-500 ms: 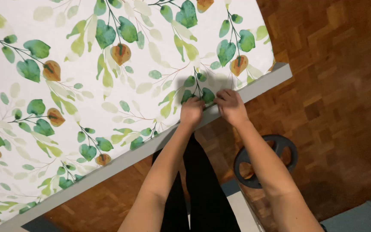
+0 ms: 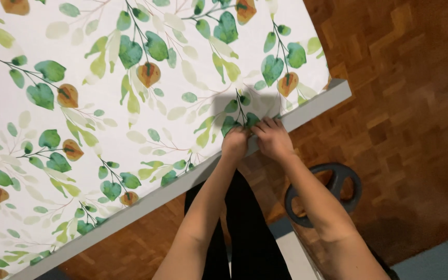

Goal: The person smooths and tucks a floral-patterned fitted sheet onto a mattress, working around the edges and corners to secure it in place. They move around the bed to adjust the sheet on all sides.

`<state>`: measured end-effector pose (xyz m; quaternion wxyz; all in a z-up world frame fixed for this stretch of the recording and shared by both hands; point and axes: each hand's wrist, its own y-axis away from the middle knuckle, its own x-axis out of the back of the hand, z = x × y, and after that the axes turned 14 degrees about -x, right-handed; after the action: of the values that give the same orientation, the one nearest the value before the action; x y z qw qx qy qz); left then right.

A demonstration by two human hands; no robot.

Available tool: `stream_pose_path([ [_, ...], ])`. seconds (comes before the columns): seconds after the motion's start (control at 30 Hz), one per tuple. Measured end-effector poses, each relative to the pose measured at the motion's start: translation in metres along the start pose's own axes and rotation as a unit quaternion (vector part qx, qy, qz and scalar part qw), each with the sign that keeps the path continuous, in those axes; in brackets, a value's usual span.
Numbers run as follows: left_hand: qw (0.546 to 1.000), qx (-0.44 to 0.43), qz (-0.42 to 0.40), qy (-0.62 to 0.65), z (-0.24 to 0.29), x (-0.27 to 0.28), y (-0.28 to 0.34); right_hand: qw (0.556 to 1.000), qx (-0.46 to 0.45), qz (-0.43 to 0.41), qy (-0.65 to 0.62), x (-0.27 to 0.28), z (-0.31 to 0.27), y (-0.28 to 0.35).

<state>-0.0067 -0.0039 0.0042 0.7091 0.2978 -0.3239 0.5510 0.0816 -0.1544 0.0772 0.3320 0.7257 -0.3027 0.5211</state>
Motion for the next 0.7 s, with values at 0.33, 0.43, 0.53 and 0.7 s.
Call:
stream_pose_path([
  [0.33,0.992,-0.105,0.046,-0.052,0.014,0.016,0.019,0.996,-0.034,0.033,0.079,-0.037,-0.009,0.011],
  [0.43,0.998,-0.002,0.006,-0.065,0.015,-0.018,0.034,0.975,-0.113,-0.06,0.181,-0.058,-0.016,0.021],
  [0.53,0.994,0.045,-0.061,-0.077,0.02,-0.025,0.037,0.97,-0.112,-0.091,0.197,-0.063,-0.024,0.027],
  [0.7,0.994,0.023,-0.107,0.029,0.02,0.01,0.037,0.957,-0.176,-0.136,0.187,-0.083,-0.029,0.026],
])
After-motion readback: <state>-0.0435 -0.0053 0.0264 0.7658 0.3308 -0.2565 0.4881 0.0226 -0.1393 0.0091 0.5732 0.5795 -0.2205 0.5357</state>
